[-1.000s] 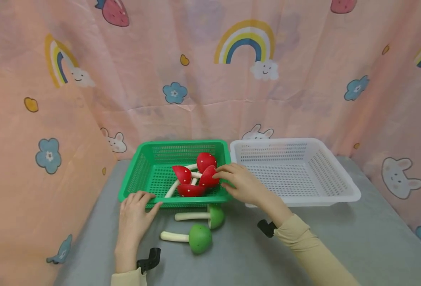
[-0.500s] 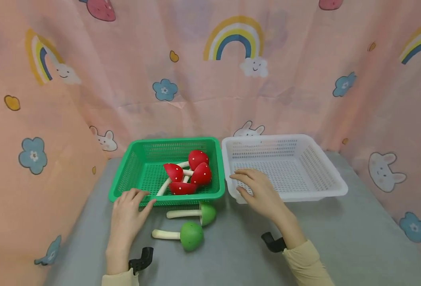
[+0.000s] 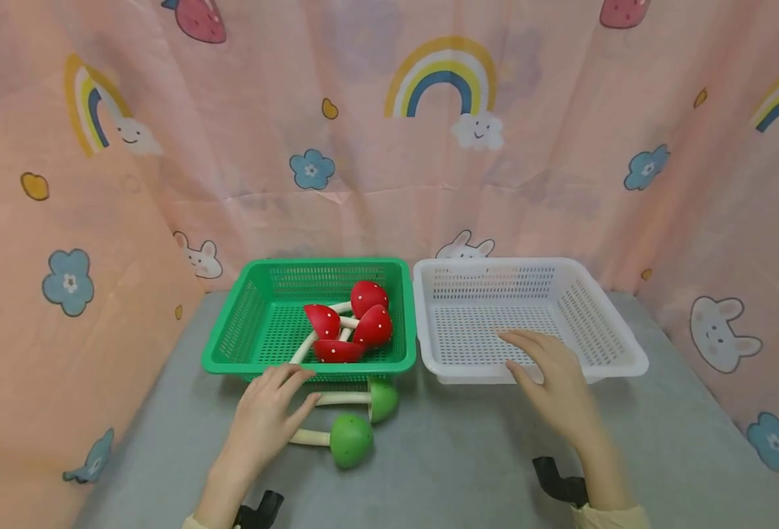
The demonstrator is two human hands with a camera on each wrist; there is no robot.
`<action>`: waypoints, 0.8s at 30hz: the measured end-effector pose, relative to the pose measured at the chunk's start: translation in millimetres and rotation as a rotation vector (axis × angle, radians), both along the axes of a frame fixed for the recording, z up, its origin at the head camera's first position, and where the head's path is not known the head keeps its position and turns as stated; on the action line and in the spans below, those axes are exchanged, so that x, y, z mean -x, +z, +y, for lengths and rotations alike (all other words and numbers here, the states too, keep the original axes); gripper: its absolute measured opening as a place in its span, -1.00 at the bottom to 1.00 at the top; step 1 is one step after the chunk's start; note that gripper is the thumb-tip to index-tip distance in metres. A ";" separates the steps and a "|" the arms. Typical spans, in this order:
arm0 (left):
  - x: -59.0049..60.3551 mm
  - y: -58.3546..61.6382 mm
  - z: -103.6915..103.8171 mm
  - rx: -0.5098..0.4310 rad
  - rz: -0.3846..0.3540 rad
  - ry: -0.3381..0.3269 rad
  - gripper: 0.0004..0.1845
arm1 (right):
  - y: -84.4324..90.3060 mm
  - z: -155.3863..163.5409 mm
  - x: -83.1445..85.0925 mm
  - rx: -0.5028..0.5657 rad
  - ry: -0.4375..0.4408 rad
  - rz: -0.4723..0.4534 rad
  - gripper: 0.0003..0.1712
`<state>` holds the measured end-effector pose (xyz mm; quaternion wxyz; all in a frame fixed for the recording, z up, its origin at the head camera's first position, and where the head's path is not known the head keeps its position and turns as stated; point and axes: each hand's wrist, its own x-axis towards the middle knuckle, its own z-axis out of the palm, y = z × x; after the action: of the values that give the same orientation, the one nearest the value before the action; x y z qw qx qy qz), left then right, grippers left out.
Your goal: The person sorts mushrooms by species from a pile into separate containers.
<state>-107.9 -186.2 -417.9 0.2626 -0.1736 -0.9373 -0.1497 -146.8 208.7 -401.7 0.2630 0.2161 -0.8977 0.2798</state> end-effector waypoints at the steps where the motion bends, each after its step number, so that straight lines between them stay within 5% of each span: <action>1: -1.4 -1.4 0.7 0.012 -0.003 -0.011 -0.69 | -2.0 4.9 -0.3 0.000 -0.004 0.014 -0.48; 12: -14.0 -21.0 0.8 0.119 -0.238 -0.111 -0.67 | -24.7 48.9 -1.3 0.011 -0.099 0.083 -0.46; 18: -16.9 -32.4 -3.8 0.145 -0.271 -0.132 -0.61 | -31.0 67.2 -4.1 0.061 -0.184 0.072 -0.52; 24: -18.4 -39.5 -7.7 0.168 -0.321 -0.164 -0.59 | -32.8 74.0 -7.7 0.002 -0.268 0.028 -0.56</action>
<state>-89.6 -193.8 -457.5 0.0814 -0.2444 -0.9591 -0.1174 -139.2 282.8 -434.4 0.3107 0.0979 -0.9144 0.2403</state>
